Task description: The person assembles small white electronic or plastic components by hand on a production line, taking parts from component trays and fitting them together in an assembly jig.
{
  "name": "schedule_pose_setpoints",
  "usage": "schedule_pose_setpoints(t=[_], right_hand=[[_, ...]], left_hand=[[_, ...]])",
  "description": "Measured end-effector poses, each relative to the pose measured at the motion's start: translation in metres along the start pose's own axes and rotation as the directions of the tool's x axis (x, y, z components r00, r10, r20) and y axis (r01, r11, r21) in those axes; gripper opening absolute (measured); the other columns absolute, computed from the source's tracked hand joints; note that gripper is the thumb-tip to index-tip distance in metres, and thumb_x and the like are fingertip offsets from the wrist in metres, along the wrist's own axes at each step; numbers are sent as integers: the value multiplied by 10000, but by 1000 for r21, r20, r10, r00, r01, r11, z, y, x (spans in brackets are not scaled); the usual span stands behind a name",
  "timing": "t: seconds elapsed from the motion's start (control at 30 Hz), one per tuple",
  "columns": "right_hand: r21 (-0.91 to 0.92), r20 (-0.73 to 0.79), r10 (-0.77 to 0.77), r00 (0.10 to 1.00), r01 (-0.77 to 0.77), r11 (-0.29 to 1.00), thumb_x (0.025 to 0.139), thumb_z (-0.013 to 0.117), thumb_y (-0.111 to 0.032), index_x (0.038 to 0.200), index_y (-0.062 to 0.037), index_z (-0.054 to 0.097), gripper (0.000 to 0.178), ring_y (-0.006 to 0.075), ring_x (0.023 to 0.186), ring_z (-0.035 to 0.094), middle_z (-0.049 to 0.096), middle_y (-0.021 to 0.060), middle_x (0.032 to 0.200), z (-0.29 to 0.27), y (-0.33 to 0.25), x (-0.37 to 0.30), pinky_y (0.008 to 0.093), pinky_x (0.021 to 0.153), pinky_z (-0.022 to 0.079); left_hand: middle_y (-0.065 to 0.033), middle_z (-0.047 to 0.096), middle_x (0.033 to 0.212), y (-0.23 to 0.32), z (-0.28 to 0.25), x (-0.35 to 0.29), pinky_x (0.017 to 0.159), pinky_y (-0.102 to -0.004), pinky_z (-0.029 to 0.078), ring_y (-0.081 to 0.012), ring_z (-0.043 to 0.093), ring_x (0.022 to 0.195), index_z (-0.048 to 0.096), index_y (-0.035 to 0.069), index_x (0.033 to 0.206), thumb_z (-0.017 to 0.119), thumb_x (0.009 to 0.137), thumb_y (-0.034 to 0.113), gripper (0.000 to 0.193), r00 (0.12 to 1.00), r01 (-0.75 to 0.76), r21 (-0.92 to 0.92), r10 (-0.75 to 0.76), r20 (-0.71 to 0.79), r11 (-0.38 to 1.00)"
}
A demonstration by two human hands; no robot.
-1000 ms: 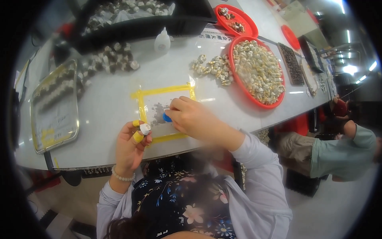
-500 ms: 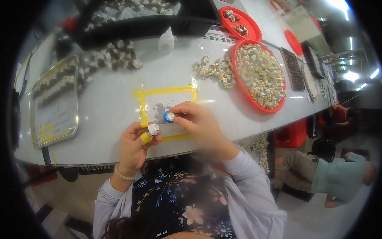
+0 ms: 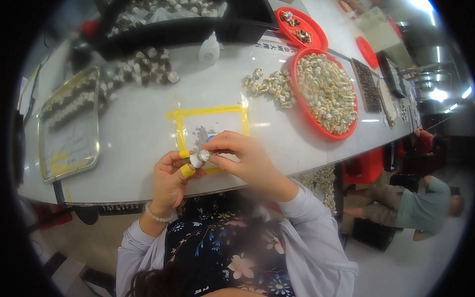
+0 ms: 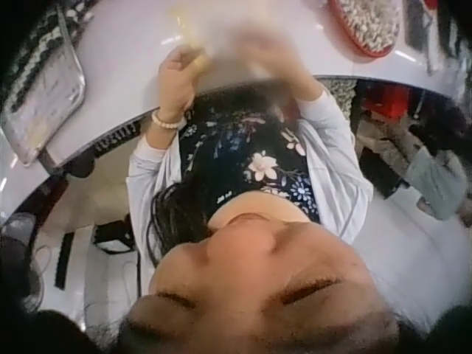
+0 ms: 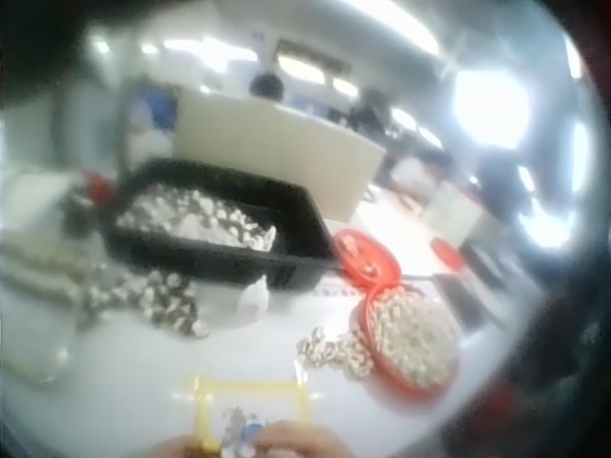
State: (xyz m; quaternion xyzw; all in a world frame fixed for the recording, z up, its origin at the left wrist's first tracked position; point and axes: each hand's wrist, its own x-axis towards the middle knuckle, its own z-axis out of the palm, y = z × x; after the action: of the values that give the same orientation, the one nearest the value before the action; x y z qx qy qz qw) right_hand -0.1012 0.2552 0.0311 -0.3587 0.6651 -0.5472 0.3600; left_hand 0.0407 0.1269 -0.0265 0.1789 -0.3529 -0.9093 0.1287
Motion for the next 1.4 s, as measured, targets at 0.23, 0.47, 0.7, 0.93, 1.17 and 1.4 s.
schedule_pose_setpoints(t=[0.23,0.47,0.7,0.93,1.17,1.4], right_hand=[[-296,40,-176,984,180,938,746,660,22,968,-13,670,225,182,797,614,635,96,876,1,-6,-1,254,685,473],[-287,38,-172,984,175,942,747,663,5,977,-9,665,230,173,779,610,636,86,878,2,-4,1,256,680,474],[-348,149,-52,988,101,932,798,625,-33,1193,-37,554,401,174,1042,562,585,95,1160,-35,3,30,289,868,445],[-162,-266,-108,958,66,985,796,634,-91,1356,4,327,647,243,1233,406,399,143,1350,-71,24,131,325,964,382],[-194,-246,-66,967,18,981,755,689,-151,1333,34,342,699,215,994,539,542,153,1135,-58,42,184,288,821,443],[-351,-419,-58,906,-103,931,763,682,-191,1266,56,408,625,170,811,530,572,97,926,-44,34,180,271,735,439]], left_hand=[[-152,639,939,-3,3,-2,681,-320,535,-233,643,752,569,-27,1007,637,807,14,216,999,-45,94,47,-19,995],[-147,639,909,-5,2,1,679,-325,535,-220,637,730,572,-35,990,621,815,-6,184,994,-104,165,107,-13,981],[-130,636,897,26,-7,-2,722,-311,526,-197,631,777,553,-26,993,615,812,-18,191,996,-78,207,86,-31,975],[-46,599,917,168,-115,-20,686,-226,466,-89,566,818,557,10,986,606,795,1,197,478,-215,944,870,-121,250],[-118,617,872,283,-258,-39,687,-350,472,-260,594,760,562,14,982,624,753,93,250,277,331,944,956,-98,1],[-162,603,866,307,-336,-28,722,-390,434,-312,572,817,545,4,914,583,804,188,218,450,401,907,890,-75,-126]])
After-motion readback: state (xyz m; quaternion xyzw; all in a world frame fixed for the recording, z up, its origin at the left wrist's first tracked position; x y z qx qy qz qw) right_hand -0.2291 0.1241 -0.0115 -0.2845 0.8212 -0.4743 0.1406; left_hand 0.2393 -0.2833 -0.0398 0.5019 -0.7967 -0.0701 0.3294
